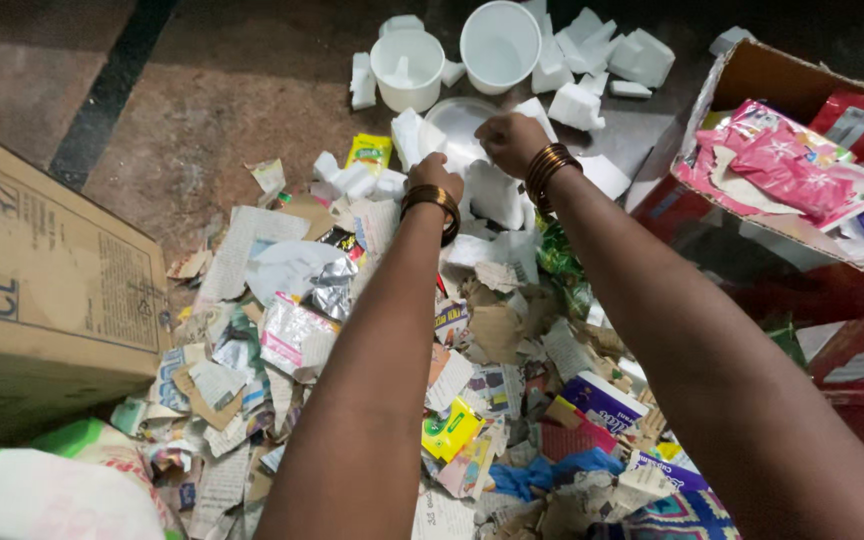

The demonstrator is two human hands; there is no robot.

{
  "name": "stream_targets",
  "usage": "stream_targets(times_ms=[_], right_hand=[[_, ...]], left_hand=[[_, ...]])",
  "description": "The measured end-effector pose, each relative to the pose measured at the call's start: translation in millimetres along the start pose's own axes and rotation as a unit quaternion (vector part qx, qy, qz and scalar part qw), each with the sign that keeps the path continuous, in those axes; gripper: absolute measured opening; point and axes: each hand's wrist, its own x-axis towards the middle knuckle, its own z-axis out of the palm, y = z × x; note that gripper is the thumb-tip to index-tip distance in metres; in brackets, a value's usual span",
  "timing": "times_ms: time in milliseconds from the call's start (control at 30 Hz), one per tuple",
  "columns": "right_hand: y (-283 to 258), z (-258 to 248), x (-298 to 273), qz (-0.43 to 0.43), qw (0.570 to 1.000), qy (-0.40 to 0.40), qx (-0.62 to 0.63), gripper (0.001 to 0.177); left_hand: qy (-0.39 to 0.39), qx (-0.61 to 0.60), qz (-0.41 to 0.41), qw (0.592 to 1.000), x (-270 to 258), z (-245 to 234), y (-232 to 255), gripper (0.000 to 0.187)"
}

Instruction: The person sits on the floor and sorts through a large pile of mixed waste, picking up pieces of paper, cardboard, and plastic packaging. They place selected items into a white sack with green trim and occasionally move other items into nearby cardboard boxes.

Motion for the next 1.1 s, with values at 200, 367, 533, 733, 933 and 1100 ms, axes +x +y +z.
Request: stream_targets(times_ms=[200, 367, 533, 733, 933, 1100], right_hand=[[-21.4, -23.3, -14.9, -0.040, 0.998, 0.039, 0.010, 0.022], [-84.0, -76.6, -49.7, -0.084, 0.986, 0.135, -0.049, 0.029], [-211.1, -133.1, -97.3, -0.251, 0.955, 0.156, -0.037, 0.071], [-388.3, -138.8, -116.1, -0.295, 0.954, 0.041, 0.037, 0.046], [-540.4, -81.2, -94.4, -0.260, 0.954, 0.138, 0.057, 0.030], [-605.2, -18.3, -72.3, -0.264, 0.939, 0.217, 0.033, 0.033]], left_hand=[[0.033, -0.190, 0.056, 0.980, -11.9, -12.2, 5.0, 0.034], [0.246, -0.112, 0.277, 0.922, -83.5, -95.7, 29.8, 0.018], [0.237, -0.130, 0.418, 0.867, -184.5, -238.9, 48.4, 0.017], [0.247, -0.066, 0.471, 0.844, -274.9, -410.0, 41.0, 0.016], [0.374, -0.008, 0.397, 0.838, -301.7, -556.5, -49.4, 0.044], [0.406, 0.117, 0.192, 0.886, -299.1, -595.2, -170.0, 0.057]])
